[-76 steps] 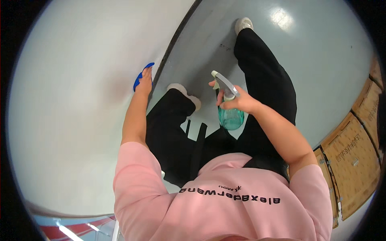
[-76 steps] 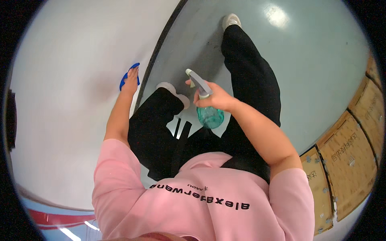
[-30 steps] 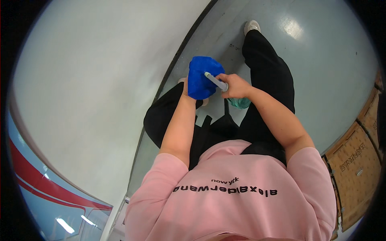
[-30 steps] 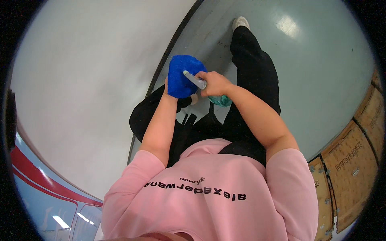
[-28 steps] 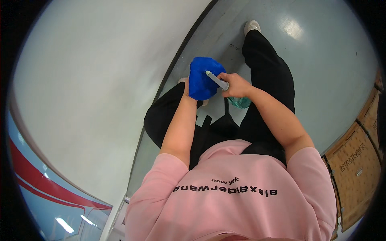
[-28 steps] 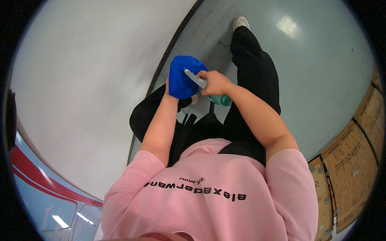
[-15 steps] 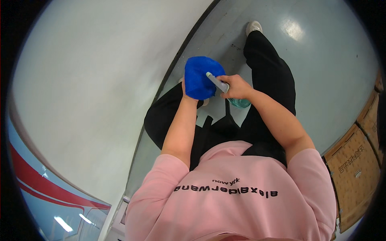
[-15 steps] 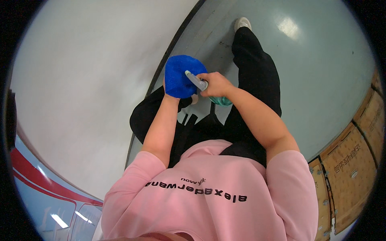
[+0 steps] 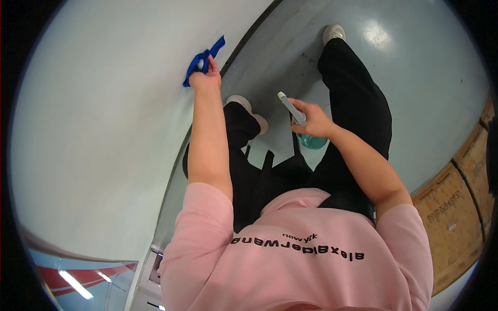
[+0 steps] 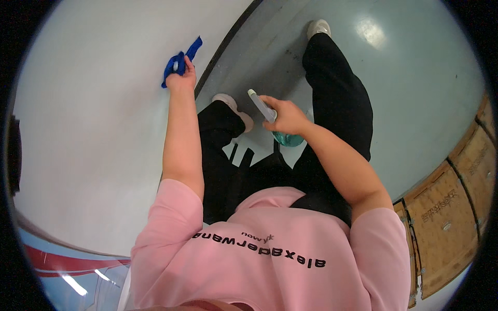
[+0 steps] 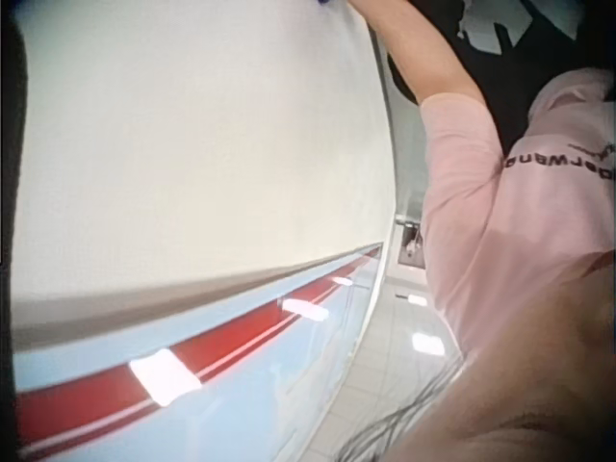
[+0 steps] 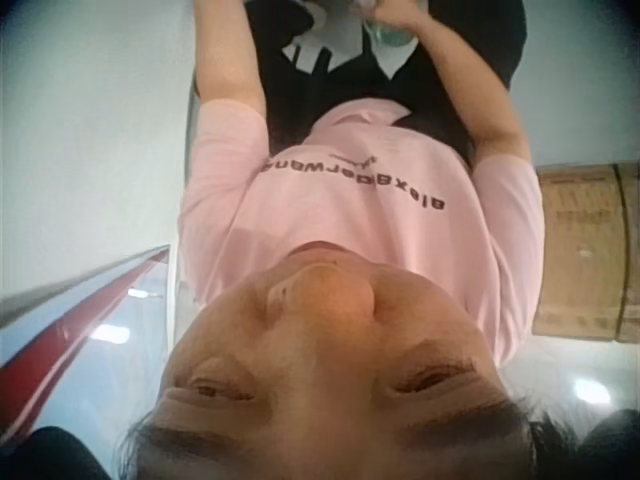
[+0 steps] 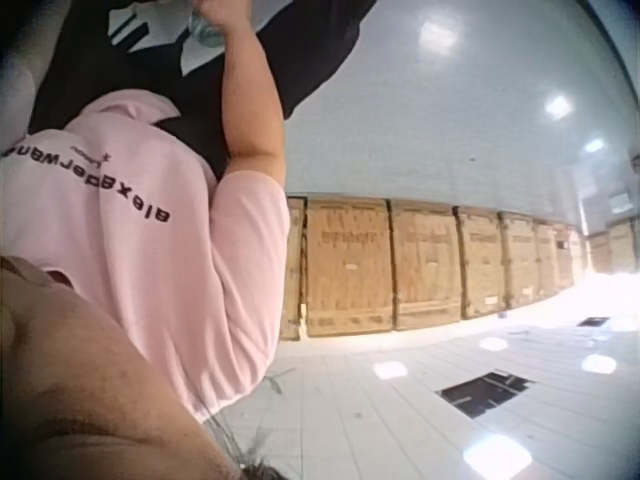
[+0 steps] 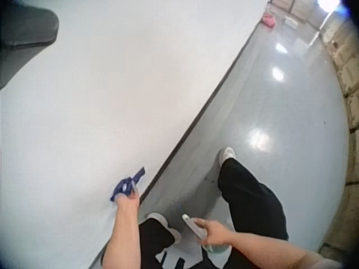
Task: The recorder cleans a portion of a wall using a spray bottle and a rag while seated.
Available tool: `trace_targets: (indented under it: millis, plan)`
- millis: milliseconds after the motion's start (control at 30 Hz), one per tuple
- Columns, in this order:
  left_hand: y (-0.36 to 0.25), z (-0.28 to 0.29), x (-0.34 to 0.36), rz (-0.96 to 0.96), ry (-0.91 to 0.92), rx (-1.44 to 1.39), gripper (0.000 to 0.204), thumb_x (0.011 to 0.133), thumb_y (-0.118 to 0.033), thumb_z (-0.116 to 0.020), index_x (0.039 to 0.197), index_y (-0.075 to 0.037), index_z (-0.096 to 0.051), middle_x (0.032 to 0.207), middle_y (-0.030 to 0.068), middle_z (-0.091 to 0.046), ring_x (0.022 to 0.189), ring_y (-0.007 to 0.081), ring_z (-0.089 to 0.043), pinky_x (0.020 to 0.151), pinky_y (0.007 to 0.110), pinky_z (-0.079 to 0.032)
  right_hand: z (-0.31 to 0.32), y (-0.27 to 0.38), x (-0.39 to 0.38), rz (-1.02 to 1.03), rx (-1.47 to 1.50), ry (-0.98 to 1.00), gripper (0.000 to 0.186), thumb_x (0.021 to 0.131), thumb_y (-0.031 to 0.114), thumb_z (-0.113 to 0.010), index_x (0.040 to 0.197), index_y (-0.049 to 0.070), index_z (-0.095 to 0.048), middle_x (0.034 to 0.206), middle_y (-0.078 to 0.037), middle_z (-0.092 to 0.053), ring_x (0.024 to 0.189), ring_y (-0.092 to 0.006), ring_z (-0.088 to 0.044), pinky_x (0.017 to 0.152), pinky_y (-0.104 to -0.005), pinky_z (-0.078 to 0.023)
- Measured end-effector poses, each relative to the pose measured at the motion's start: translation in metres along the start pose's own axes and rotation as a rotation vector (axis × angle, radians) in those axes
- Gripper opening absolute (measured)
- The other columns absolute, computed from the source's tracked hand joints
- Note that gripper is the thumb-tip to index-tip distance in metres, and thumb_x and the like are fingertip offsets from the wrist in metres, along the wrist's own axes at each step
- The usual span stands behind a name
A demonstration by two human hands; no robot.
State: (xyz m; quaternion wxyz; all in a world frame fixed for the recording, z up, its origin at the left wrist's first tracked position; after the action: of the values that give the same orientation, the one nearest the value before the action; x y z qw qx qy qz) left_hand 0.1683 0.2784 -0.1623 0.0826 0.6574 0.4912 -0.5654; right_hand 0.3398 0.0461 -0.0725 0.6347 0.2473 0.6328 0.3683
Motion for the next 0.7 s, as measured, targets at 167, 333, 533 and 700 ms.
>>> trace_targets:
  millis: [167,333,533,700]
  plan:
    - [0.034,0.034,0.052,0.019,-0.105,0.21,0.032,0.088,-0.024,-0.031,0.107,-0.004,-0.045,0.108,0.0146,-0.047,0.097,0.029,-0.049,0.078,0.041,-0.045,0.004,-0.005,-0.003,0.009,0.103,-0.041,0.064,0.062,0.007,-0.063,0.122,0.011,-0.042,0.072,-0.004,-0.056,0.068,-0.0144,-0.055,0.069,-0.0285,-0.044]
    - [0.067,0.061,0.089,0.337,-0.089,0.376,0.031,0.089,-0.023,-0.033,0.113,-0.007,-0.042,0.116,0.0109,-0.042,0.101,0.0265,-0.045,0.086,0.04,-0.04,-0.003,-0.021,-0.007,-0.087,0.06,0.045,0.068,0.061,0.015,-0.065,0.124,0.008,-0.039,0.1,-0.018,-0.057,0.093,-0.0281,-0.057,0.082,-0.0345,-0.043]
    - [0.056,0.07,0.088,0.121,-0.157,0.303,0.023,0.087,-0.021,-0.037,0.101,-0.006,-0.047,0.109,0.0102,-0.049,0.094,0.025,-0.05,0.071,0.036,-0.045,-0.008,-0.021,-0.006,-0.085,0.068,0.04,0.071,0.061,0.015,-0.066,0.125,0.008,-0.037,0.103,-0.017,-0.056,0.094,-0.0294,-0.056,0.083,-0.0347,-0.042]
    - [0.04,0.052,0.049,0.008,0.02,0.168,0.017,0.085,-0.023,-0.041,0.091,-0.012,-0.052,0.086,0.0025,-0.058,0.074,0.0172,-0.054,0.061,0.029,-0.044,-0.004,-0.021,-0.006,-0.037,0.111,0.011,0.071,0.061,0.014,-0.065,0.125,0.008,-0.037,0.101,-0.017,-0.057,0.093,-0.0296,-0.056,0.082,-0.0346,-0.042]
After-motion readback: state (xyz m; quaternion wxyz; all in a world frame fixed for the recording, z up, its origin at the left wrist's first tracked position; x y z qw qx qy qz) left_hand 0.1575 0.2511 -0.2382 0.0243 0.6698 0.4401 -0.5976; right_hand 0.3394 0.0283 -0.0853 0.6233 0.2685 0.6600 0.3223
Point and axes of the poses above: each hand's wrist, its own x-axis towards the middle knuckle, its own z-axis out of the back of the hand, y = z × x, the point moved 9 cm from there along x, towards the middle knuckle
